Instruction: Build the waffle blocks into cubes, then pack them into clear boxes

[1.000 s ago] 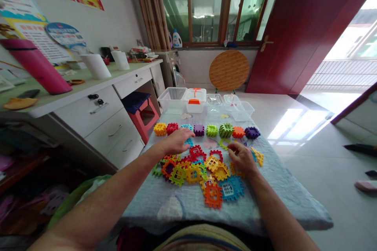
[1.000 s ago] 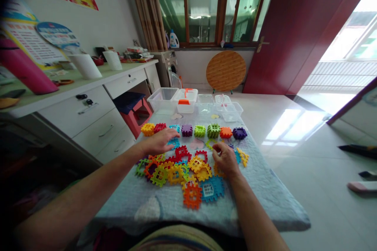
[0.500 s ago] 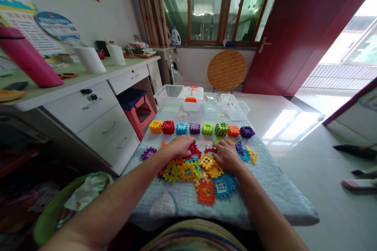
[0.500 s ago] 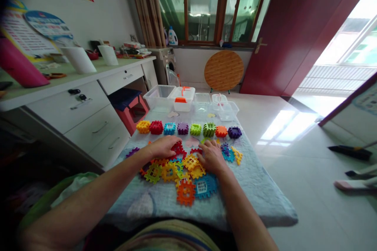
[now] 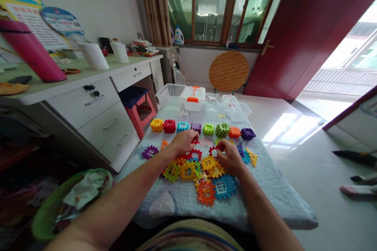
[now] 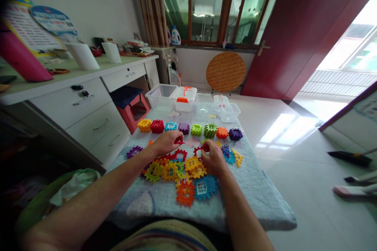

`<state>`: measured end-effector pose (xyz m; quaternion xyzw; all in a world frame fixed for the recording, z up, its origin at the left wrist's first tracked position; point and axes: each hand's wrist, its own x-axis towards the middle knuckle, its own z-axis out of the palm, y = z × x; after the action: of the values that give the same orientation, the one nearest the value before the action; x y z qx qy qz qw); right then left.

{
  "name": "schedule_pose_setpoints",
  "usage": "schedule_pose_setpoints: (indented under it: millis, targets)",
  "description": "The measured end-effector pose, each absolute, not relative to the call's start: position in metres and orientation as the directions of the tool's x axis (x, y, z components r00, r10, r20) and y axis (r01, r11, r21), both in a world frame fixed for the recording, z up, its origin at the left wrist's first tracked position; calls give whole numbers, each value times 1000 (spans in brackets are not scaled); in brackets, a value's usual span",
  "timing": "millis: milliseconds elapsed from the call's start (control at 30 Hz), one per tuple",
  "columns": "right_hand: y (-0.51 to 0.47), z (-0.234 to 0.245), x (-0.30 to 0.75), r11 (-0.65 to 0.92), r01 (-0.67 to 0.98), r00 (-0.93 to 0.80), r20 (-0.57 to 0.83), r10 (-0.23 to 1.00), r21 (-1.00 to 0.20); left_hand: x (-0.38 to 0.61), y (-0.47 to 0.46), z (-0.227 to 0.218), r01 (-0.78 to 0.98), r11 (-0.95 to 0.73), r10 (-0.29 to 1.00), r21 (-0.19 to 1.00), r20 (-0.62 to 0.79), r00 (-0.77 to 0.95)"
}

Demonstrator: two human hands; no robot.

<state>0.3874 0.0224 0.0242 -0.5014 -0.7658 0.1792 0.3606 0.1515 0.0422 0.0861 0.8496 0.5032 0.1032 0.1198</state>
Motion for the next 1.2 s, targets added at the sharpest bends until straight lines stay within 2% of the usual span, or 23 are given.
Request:
schedule_pose_setpoints:
  millis: [100, 200, 300, 433, 733, 933, 1100, 1200]
  targets:
    - [21, 25, 386, 421, 592, -184, 394, 901, -687, 154, 41, 84, 844, -473, 881, 255, 104, 462]
    - [20, 24, 385, 455, 580, -168, 448, 878, -676, 154, 38, 80, 825, -494, 859, 273, 6, 512]
    - [19, 24, 385, 500, 577, -227, 461, 858, -645, 148, 38, 76, 796, -508, 830, 329, -62, 555]
    - [15, 27, 385, 524, 559, -317, 418, 851, -643, 141, 41, 77, 772, -512, 798, 378, -124, 590]
    - [11, 29, 387, 440, 505, -314, 316, 895, -743, 141, 52, 82, 764, -480, 742, 432, -266, 616]
    - [9, 34, 387, 429, 471, -356, 279, 892, -771, 142, 55, 81, 769, -516, 730, 378, -276, 625]
    - [11, 29, 388, 450, 476, -276, 358, 892, -756, 147, 56, 83, 757, -578, 717, 305, -255, 649]
    - [12, 28, 388, 492, 476, -297, 393, 870, -729, 150, 57, 82, 752, -610, 708, 251, -253, 659]
